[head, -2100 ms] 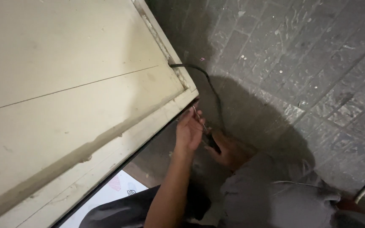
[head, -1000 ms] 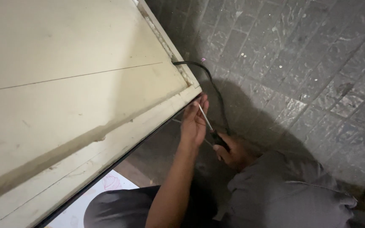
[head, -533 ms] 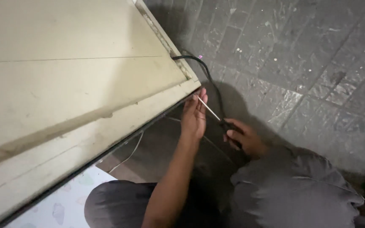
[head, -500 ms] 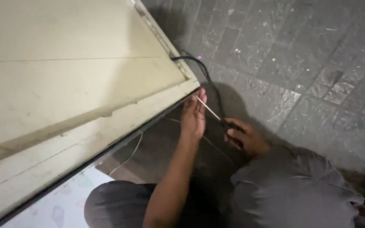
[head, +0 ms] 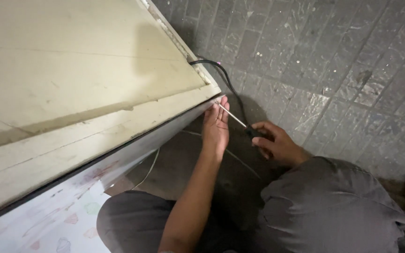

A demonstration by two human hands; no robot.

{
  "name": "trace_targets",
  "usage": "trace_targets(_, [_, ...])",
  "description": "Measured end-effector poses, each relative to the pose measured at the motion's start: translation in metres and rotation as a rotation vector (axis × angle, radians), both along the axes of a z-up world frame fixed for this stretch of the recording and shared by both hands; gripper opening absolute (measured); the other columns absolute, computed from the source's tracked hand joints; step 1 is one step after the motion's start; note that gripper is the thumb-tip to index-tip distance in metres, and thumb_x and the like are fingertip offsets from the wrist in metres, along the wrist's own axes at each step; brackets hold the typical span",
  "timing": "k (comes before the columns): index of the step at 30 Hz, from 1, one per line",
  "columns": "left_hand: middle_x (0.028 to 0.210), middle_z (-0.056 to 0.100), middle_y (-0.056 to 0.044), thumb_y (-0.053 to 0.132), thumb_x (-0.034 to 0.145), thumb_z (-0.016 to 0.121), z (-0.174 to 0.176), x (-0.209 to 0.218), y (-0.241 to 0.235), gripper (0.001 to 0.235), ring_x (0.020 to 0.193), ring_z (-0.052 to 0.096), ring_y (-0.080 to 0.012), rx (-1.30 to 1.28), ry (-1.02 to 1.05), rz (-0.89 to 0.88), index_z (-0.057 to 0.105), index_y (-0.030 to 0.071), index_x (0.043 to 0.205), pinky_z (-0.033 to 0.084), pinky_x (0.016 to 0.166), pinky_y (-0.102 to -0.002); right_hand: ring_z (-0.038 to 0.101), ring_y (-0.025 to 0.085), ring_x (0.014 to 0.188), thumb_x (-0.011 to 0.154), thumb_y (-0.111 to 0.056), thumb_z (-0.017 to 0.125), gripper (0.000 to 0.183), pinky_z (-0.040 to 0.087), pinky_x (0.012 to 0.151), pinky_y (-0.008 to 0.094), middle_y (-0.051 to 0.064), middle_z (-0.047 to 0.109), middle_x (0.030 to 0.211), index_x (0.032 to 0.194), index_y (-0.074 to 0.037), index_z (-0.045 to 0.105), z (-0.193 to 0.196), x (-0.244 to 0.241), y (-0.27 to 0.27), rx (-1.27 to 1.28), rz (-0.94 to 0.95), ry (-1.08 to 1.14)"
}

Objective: The person assembles a freezer door by attaching a decorative panel and securing it with screws. They use a screwdriver to fasten screws along the top and side edges of the door, then reposition the door and continue fastening screws on the lower side.

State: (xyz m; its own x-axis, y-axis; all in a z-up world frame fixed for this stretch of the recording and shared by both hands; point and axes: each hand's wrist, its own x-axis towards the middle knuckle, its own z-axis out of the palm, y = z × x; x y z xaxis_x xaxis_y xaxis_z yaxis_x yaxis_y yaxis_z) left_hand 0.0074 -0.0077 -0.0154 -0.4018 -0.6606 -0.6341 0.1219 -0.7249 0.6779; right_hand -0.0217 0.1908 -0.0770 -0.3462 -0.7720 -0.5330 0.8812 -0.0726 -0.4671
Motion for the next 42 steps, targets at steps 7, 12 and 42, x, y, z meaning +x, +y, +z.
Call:
trace_targets(7, [0.124,0.072,-0.019,0.003,0.101,0.064,0.006,-0.005,0.004,0.01,0.126,0.064,-0.0308,-0.051,-0.015,0.015,0.067,0.005,0.109,0.05,0.116,-0.043,0.07,0.032,0.073,0.089,-0.017,0.079,0.038,0.056,0.069,0.042,0.019,0.072,0.08,0.124,-0.005,0.069,0.038,-0.027,0.007,0.222,0.078,0.695])
trace_targets(12, [0.127,0.07,-0.021,0.004,0.102,0.062,0.0,-0.005,0.005,0.01,0.128,0.063,-0.0327,-0.06,-0.013,0.029,0.066,0.002,0.111,0.047,0.118,-0.044,0.072,0.044,0.105,0.093,-0.02,0.07,0.035,0.056,0.092,0.055,0.026,0.076,0.106,0.123,-0.002,0.07,0.097,-0.093,0.014,0.235,0.255,0.975])
trace_targets(42, [0.126,0.071,-0.02,0.001,0.102,0.061,-0.02,0.012,-0.007,0.013,0.126,0.065,-0.0303,-0.064,0.006,0.026,0.067,0.003,0.114,0.052,0.114,-0.041,0.057,0.026,0.038,0.111,-0.028,0.034,0.044,0.052,0.038,0.036,0.016,0.062,0.065,0.143,-0.009,0.057,0.02,-0.017,-0.006,-0.07,0.281,0.109])
